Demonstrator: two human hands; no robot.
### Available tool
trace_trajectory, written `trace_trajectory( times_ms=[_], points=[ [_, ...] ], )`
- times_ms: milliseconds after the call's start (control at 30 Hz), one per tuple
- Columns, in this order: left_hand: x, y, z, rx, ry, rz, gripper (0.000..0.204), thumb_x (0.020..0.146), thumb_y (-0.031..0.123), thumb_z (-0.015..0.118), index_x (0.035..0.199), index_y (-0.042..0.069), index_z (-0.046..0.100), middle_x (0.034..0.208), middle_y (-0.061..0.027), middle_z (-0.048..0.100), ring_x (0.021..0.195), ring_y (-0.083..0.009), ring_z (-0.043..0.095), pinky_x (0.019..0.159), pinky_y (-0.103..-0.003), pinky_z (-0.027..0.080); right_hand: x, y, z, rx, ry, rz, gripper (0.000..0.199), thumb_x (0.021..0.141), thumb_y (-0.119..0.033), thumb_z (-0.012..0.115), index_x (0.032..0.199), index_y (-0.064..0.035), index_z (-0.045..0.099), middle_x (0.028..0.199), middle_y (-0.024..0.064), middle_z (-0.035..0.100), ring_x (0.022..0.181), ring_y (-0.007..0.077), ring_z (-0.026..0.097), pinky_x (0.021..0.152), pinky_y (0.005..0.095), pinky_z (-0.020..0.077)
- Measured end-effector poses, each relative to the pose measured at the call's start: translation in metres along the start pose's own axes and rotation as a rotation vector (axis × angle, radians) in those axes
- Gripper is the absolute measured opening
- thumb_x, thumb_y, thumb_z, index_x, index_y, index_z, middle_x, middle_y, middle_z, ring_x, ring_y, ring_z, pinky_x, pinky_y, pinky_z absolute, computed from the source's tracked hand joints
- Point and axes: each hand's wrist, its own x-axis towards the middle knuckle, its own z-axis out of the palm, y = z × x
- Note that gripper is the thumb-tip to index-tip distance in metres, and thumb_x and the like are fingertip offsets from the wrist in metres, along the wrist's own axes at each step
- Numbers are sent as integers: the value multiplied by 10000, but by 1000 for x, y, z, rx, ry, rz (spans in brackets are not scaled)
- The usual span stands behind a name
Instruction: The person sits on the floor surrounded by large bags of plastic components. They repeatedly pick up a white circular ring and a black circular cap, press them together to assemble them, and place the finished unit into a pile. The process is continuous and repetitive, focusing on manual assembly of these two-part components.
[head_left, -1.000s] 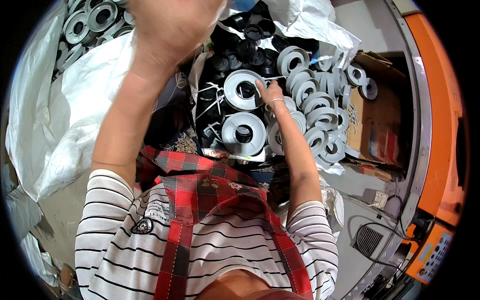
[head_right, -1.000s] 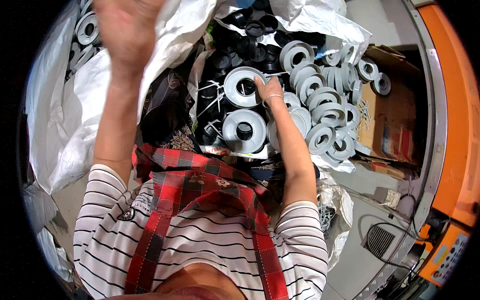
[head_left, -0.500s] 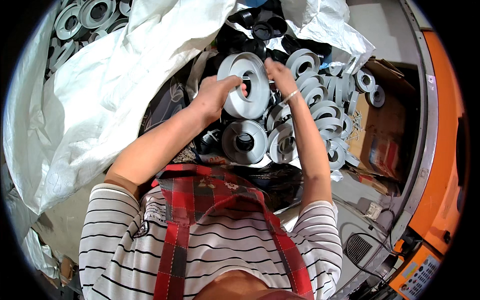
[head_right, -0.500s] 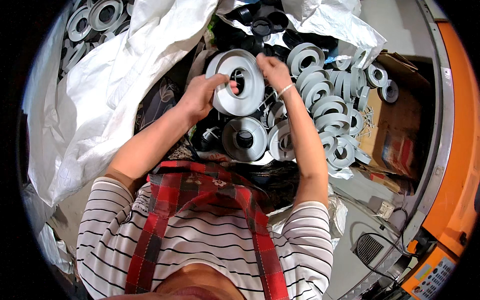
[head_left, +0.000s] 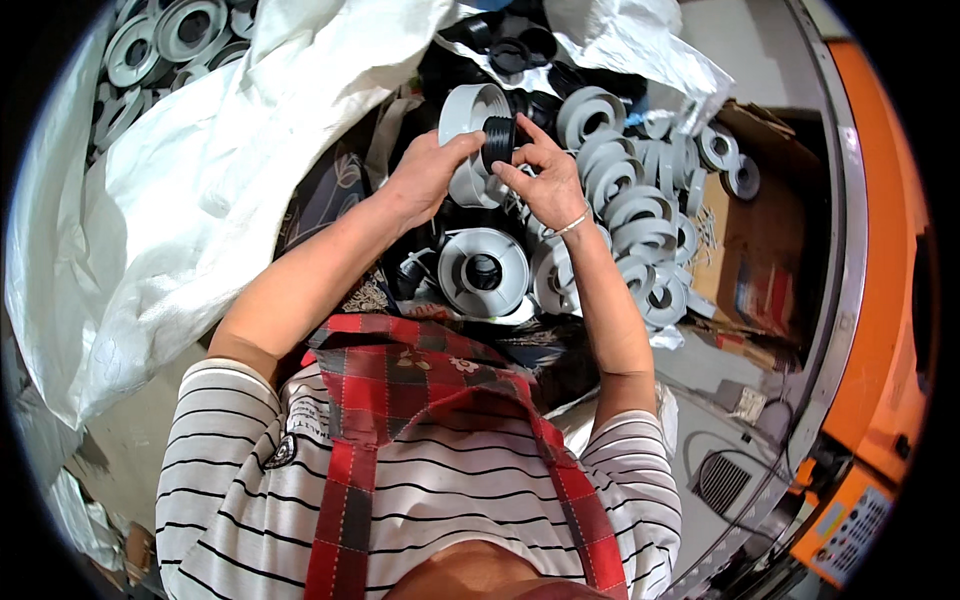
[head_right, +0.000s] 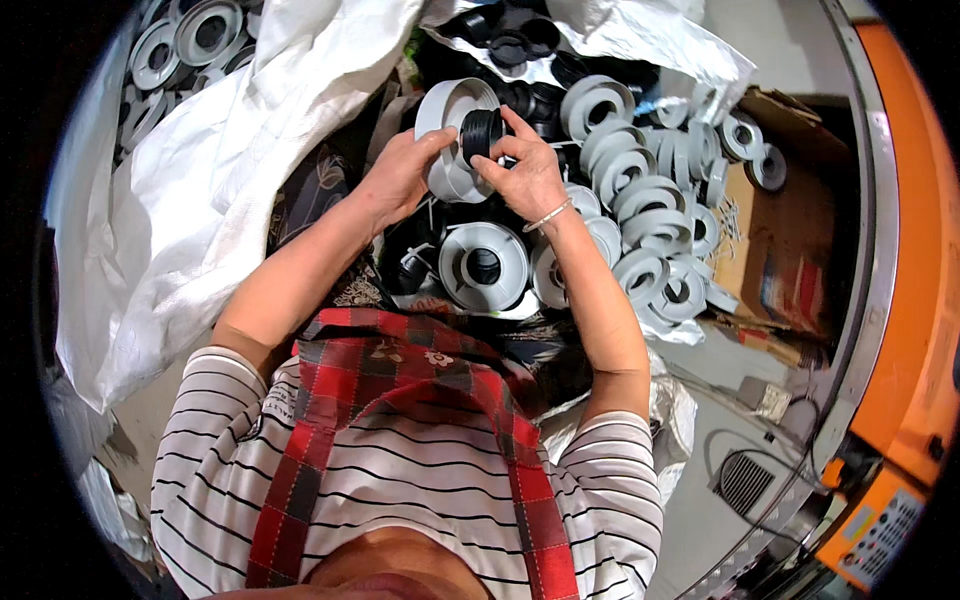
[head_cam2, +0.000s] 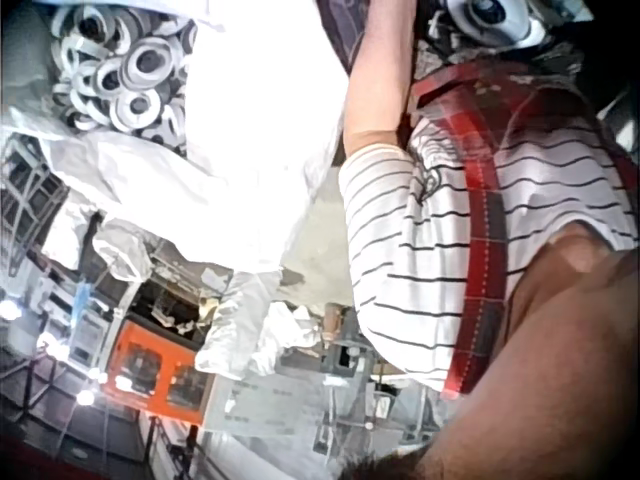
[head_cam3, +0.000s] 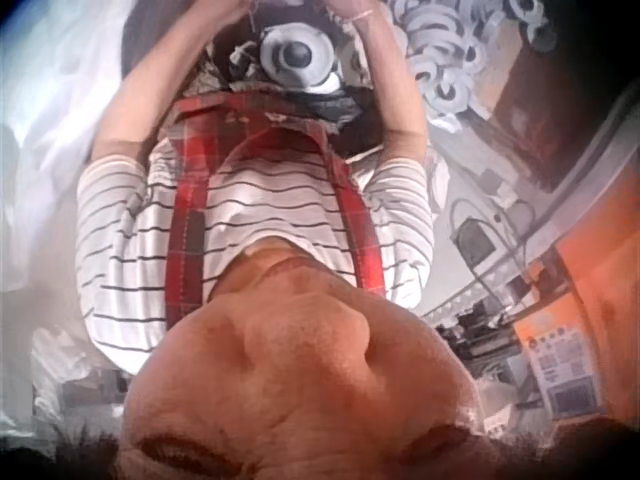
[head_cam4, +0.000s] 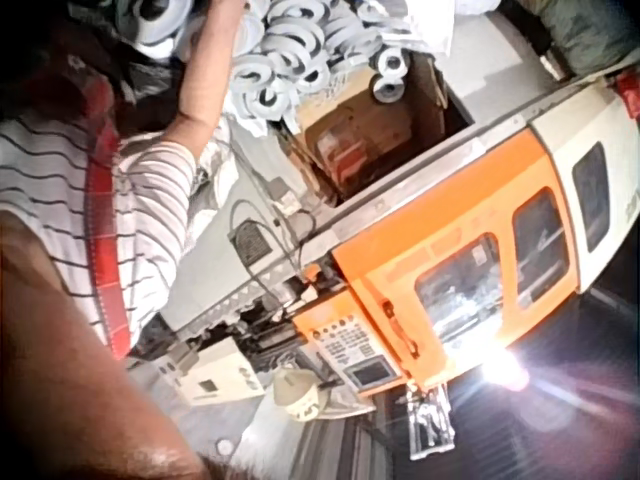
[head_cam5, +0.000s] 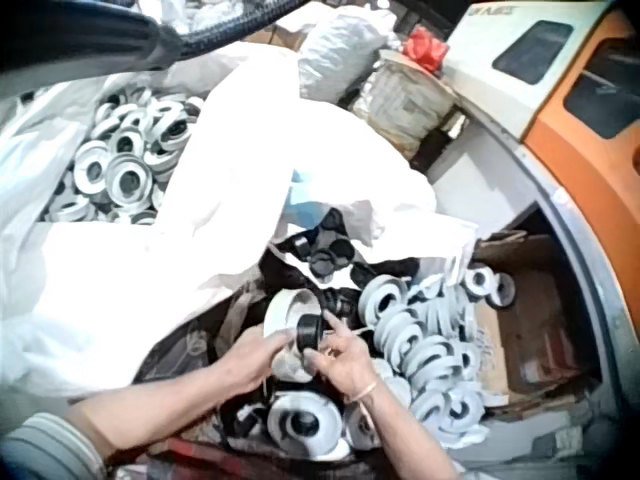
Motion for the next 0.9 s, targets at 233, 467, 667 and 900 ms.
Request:
trace_trajectory(
  times_ms=[233,467,667,900],
  points=[
    [-24,8,8,211,-245,-81,311,893,198,545,1105,-29,537,981,-93,619,821,-136,616,719,-293,523,-37,-41,-25,-375,38,-8,715,611,-249,793,1223,-52,481,1100,164,471,981,257,512,790,321,483],
    [-44,14,8,127,-227,-206,323,902,216,546,1125,-17,541,1011,-75,614,868,-143,618,751,-290,523,-67,-81,-36,-609,-47,-408,665,584,-169,747,1181,-66,472,1093,185,478,1017,366,468,876,414,439],
    [-61,14,16,149,-344,-226,336,903,201,564,1150,-22,522,1056,-73,600,912,-133,605,802,-283,521,-77,-80,-33,-522,-98,-272,671,584,-157,738,1194,-90,466,1122,158,479,1032,358,466,893,417,430],
    [-74,8,17,77,-417,-154,325,902,161,575,1169,-13,510,1079,-73,590,920,-128,600,814,-286,517,-77,-73,-26,-173,7,22,635,654,-233,770,1189,-20,503,1020,136,563,962,265,560,830,350,473]
  ],
)
